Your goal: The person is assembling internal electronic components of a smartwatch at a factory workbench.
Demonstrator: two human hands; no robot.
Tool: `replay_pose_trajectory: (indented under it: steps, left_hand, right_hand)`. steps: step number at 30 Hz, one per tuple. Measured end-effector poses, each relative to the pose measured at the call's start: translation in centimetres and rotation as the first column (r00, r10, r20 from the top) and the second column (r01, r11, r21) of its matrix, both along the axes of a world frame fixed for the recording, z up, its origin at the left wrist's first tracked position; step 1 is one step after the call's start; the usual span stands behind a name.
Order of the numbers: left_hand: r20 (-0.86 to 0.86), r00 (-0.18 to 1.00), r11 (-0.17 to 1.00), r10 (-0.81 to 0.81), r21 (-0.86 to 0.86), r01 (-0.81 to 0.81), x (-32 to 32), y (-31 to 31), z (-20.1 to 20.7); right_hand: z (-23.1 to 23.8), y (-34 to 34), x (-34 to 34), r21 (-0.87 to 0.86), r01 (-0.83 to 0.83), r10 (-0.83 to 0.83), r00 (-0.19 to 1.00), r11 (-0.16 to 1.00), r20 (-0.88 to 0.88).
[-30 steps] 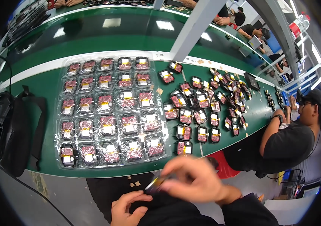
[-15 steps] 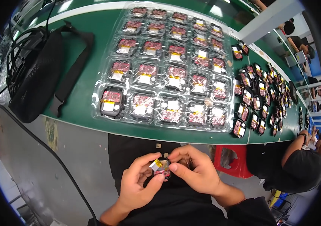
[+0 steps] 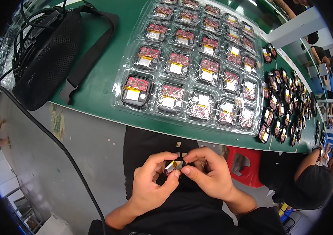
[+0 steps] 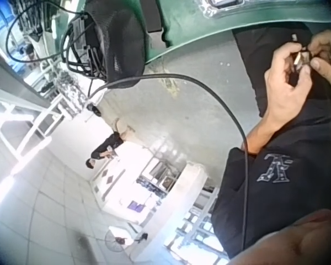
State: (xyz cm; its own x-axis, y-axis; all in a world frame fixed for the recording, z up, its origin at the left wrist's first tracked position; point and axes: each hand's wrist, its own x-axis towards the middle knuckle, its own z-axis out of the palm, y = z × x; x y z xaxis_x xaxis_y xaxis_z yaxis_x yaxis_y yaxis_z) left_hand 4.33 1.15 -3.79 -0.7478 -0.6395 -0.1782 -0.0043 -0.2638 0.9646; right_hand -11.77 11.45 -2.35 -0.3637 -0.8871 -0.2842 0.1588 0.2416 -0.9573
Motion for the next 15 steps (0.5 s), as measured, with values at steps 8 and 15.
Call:
replay_pose_trajectory:
  steps: [8,15]
  left_hand:
    - [-0.284,0.952,0.920,0.116,0.391,0.004,-0.1,0.4,-1.1]
    - [-0.190,0.982,0.876,0.004,0.474,0.088,0.4,-0.8,-1.3]
  right_hand:
    - [0.2,-0.5,0.0,-0.065,0.026,-0.046,0.946,0.998,-0.321]
    - [-0.2,-1.3,0.4,-0.085,0.004,-0.034,0.934,0.996,-0.356]
